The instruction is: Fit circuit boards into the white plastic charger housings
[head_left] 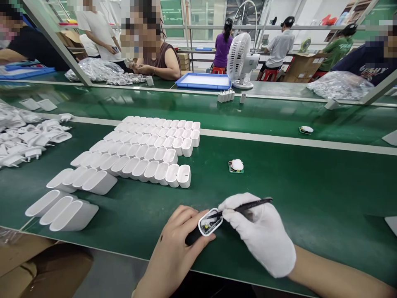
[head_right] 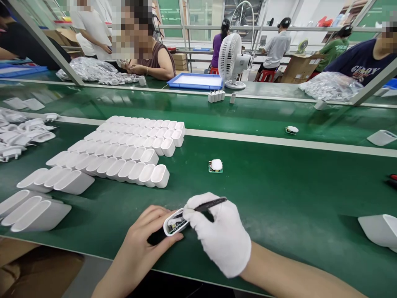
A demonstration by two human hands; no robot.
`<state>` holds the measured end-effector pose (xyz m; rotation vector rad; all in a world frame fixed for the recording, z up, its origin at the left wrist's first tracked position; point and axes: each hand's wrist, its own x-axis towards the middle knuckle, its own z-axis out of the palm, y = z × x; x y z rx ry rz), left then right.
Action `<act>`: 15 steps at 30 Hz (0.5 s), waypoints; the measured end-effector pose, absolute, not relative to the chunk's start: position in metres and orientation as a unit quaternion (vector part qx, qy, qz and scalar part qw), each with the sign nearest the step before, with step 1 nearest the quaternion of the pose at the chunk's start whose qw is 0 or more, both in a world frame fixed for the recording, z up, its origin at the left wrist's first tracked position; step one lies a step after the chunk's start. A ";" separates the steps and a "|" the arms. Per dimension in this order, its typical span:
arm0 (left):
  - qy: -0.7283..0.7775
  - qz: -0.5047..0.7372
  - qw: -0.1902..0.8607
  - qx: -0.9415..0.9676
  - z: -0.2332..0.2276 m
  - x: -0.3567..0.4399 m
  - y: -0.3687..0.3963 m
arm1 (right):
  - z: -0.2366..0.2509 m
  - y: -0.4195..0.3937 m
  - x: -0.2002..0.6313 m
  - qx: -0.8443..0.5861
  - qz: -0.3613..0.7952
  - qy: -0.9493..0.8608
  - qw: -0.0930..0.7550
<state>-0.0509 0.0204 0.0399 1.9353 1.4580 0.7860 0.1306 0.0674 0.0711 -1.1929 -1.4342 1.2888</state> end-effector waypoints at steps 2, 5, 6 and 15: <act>0.551 0.294 0.292 0.724 0.040 -0.050 0.020 | 0.069 0.071 0.129 -0.508 0.527 -0.545 0.408; 0.554 0.292 0.296 0.721 0.040 -0.050 0.020 | 0.068 0.076 0.128 -0.536 0.535 -0.505 0.415; 0.554 0.290 0.298 0.721 0.039 -0.050 0.020 | 0.068 0.077 0.128 -0.536 0.536 -0.498 0.421; 0.556 0.291 0.296 0.720 0.040 -0.051 0.021 | 0.067 0.078 0.130 -0.546 0.529 -0.485 0.432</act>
